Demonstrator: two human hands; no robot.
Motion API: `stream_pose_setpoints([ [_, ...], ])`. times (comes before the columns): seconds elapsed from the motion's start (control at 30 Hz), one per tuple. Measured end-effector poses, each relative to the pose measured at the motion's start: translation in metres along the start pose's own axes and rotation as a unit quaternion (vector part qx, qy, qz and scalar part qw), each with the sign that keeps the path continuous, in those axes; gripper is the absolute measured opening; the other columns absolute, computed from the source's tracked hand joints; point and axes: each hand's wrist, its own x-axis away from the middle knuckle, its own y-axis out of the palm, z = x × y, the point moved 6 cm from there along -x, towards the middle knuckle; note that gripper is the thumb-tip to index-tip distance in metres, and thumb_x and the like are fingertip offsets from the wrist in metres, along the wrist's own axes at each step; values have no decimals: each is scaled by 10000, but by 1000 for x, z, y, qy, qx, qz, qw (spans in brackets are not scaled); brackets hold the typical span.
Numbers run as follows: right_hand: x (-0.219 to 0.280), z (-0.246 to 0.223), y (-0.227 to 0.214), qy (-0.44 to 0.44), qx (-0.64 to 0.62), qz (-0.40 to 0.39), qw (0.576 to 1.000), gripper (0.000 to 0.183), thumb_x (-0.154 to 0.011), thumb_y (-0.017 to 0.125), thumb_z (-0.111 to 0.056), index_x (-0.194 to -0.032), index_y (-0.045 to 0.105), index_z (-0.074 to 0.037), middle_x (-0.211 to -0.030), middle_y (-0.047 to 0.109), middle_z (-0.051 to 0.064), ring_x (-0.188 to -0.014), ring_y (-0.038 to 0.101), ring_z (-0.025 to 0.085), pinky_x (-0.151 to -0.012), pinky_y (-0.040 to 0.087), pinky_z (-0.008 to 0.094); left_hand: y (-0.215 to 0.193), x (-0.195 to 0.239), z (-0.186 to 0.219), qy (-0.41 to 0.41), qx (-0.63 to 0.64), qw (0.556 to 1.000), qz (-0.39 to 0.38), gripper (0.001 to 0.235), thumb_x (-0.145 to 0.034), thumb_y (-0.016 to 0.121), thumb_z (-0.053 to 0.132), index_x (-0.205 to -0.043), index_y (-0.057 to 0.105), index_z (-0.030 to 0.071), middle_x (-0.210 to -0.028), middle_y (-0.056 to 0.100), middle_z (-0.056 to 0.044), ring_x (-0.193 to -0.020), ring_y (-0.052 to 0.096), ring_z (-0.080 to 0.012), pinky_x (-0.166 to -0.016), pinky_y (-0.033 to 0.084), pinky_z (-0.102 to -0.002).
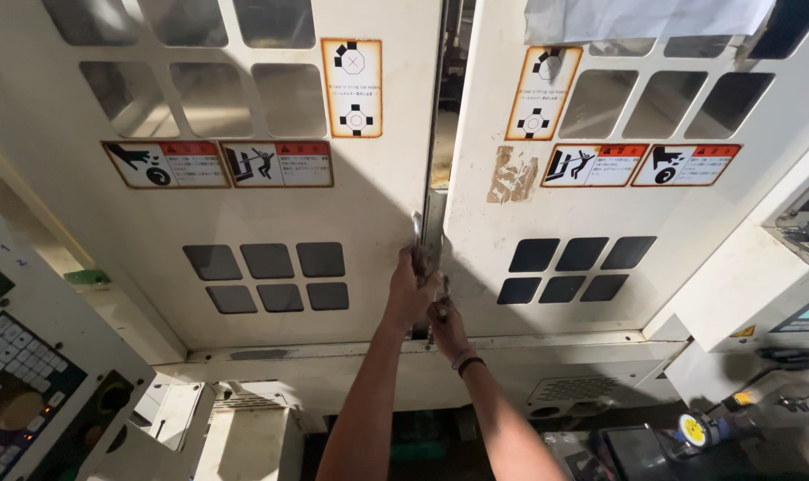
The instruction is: The person works on a large industrial machine, using a wrench to tighten bolts on a metal bar. They then close the machine's double doors and secure them with a locking mechanism.
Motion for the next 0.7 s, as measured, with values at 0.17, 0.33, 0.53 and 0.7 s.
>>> stream_pose_setpoints([
  [0.17,-4,7,1,-28,3,-5,1000,196,-1033,593,-214,-975,611,-27,-732,549,4,-568,534,91,-496,440,292,1,-1,-7,-15,2,1000,-8,563,-871,726,105,-1333,427,-14,-948,607,-76,-840,602,-182,-754,525,-337],
  [0.33,-6,16,1,-6,-15,2,1000,171,-1010,603,-211,-1015,611,-41,-714,563,15,-543,537,103,-486,440,304,1,-2,-8,31,-3,999,8,560,-867,740,103,-1329,445,-13,-947,597,-89,-842,597,-198,-765,523,-347],
  [0.53,-5,10,2,-35,-5,-16,999,216,-1043,575,-213,-959,611,-17,-765,542,22,-564,541,110,-502,471,311,3,-3,-14,14,-7,1000,11,533,-859,751,105,-1295,461,8,-924,585,-90,-816,582,-207,-739,520,-351],
  [0.7,-4,11,3,19,-44,-18,999,140,-1034,568,-193,-1052,569,-53,-793,538,56,-579,505,124,-512,432,330,1,-1,-11,16,-16,1000,6,516,-865,750,110,-1283,463,16,-908,583,-74,-796,584,-192,-721,518,-347],
])
